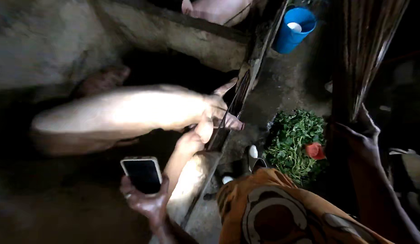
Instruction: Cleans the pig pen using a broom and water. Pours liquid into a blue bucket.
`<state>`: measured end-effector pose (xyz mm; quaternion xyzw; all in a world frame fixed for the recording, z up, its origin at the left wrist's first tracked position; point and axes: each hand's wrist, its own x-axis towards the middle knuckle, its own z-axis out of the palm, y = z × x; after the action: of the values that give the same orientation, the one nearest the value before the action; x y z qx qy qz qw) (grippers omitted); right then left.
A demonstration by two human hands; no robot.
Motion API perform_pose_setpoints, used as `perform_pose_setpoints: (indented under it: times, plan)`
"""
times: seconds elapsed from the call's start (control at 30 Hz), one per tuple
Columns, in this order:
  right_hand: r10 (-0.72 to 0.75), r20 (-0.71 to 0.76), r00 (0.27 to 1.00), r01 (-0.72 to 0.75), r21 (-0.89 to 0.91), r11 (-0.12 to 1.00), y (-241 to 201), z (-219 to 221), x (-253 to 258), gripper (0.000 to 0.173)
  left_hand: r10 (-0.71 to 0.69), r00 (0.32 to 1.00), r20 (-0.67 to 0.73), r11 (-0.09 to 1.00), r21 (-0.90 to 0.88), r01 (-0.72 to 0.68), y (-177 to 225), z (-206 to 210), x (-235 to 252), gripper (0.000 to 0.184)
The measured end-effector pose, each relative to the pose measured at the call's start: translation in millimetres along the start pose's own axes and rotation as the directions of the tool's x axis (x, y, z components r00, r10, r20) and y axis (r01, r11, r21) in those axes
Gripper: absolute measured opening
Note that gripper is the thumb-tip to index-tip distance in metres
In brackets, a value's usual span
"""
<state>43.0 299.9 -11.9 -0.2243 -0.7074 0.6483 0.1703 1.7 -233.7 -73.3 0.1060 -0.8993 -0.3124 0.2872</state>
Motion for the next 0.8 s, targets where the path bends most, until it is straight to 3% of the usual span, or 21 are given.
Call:
perform_pose_setpoints:
  times: [0.2,0.5,0.7,0.8]
  plan:
    - [0.269,-0.213,0.939,-0.242,0.145,0.959,39,-73,42,0.072,0.100,0.991,0.093,0.994,-0.050,-0.096,96,86,15,0.105]
    - [0.578,-0.012,0.816,-0.536,0.358,0.764,121,-155,91,0.043,0.311,0.943,0.122,0.944,-0.153,-0.291,211,204,42,0.105]
    - [0.698,-0.008,0.716,-0.641,0.387,0.663,137,-152,113,0.038,0.341,0.913,0.226,0.937,-0.158,-0.311,270,255,64,0.107]
    - [0.750,0.005,0.662,-0.681,0.423,0.598,147,-152,132,0.038,0.406,0.891,0.205,0.910,-0.178,-0.374,285,293,82,0.108]
